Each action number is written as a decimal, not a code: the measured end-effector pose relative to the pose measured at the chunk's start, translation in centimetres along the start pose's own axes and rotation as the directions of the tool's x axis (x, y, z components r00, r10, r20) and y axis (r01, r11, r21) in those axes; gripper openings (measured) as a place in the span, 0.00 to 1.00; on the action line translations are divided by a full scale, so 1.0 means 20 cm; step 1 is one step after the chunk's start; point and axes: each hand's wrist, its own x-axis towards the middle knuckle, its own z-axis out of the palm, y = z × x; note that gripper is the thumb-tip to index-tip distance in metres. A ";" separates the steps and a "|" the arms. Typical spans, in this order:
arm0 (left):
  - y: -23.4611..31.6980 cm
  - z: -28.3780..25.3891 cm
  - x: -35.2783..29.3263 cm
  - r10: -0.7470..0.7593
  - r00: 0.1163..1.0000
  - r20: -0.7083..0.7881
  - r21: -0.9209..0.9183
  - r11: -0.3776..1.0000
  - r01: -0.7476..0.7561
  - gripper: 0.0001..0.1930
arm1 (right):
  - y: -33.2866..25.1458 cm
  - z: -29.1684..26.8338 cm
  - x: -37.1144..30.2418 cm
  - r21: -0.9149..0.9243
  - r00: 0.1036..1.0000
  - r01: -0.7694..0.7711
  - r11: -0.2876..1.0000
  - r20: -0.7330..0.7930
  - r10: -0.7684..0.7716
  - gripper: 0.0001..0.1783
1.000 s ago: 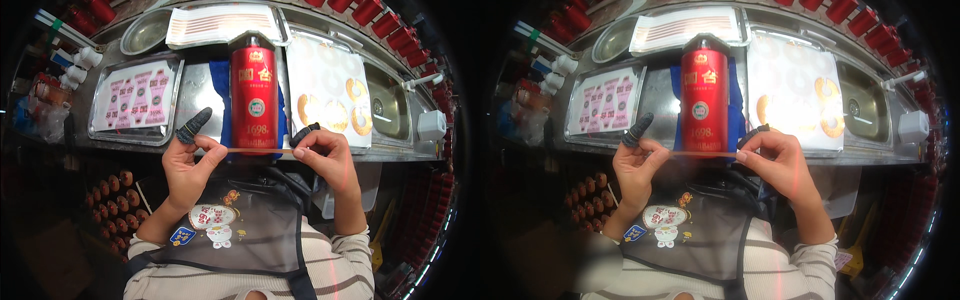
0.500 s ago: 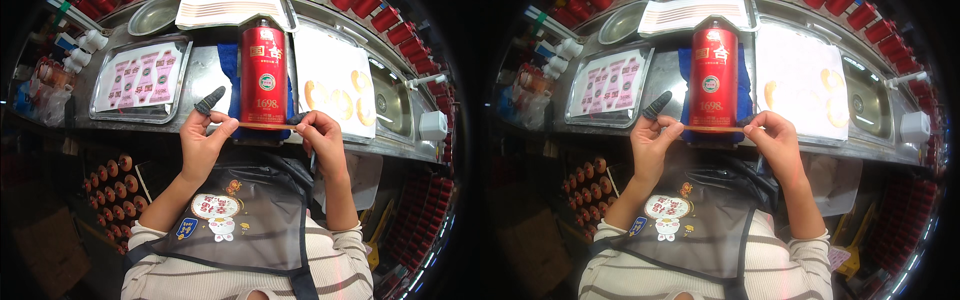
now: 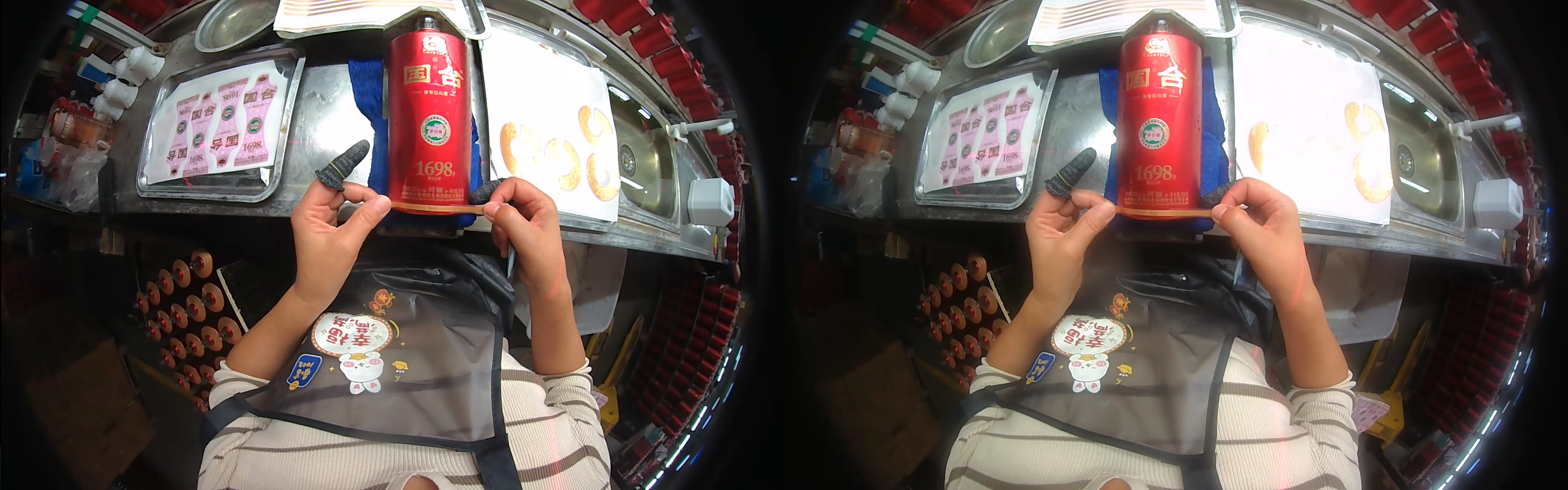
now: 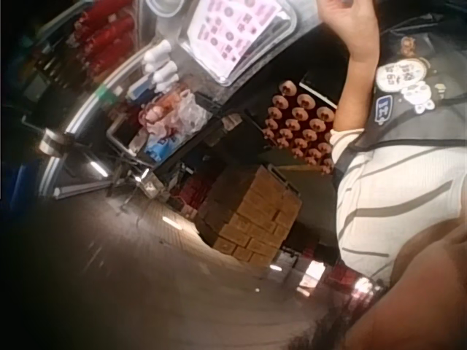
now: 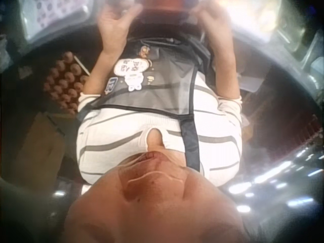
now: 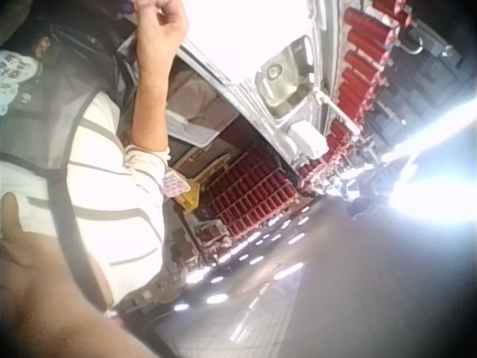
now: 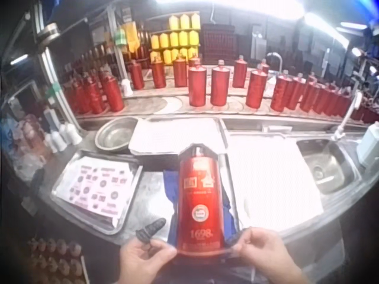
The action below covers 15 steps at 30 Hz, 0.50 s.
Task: The person applies round gold labels to the necks of red cylindrical bottles, then wipes the bottle bodies with a blue cloth. The person handles each bottle one at a time, places the finished bottles on a nearby rack, and repeats the process.
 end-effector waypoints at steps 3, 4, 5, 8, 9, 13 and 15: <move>0.00 0.00 0.00 0.005 1.000 -0.001 -0.002 1.000 -0.005 0.22 | 0.00 -0.02 0.00 0.032 0.999 -0.040 0.999 0.011 0.039 0.06; 0.00 0.00 0.00 0.006 1.000 -0.003 -0.002 1.000 -0.006 0.22 | 0.00 -0.02 0.00 0.032 0.999 -0.041 0.999 0.010 0.041 0.06; 0.00 0.00 0.01 0.007 1.000 -0.002 -0.001 1.000 -0.007 0.22 | 0.00 -0.02 0.00 0.032 0.999 -0.043 0.999 0.010 0.042 0.06; -0.01 0.00 0.01 0.007 1.000 0.003 0.010 1.000 -0.007 0.22 | 0.00 -0.01 0.00 0.038 0.999 -0.039 0.999 0.008 0.039 0.06; -0.01 0.00 0.01 0.004 1.000 0.005 0.020 1.000 -0.004 0.22 | 0.00 -0.01 0.00 0.036 0.999 -0.041 0.999 0.009 0.040 0.05; -0.01 -0.01 0.01 0.013 1.000 0.010 0.048 0.999 -0.013 0.22 | 0.02 0.00 0.01 0.028 1.000 -0.009 1.000 0.003 0.009 0.05; -0.02 -0.01 0.01 0.016 1.000 0.008 0.056 0.998 -0.016 0.22 | 0.02 0.01 0.02 0.022 1.000 0.007 1.000 0.003 -0.007 0.05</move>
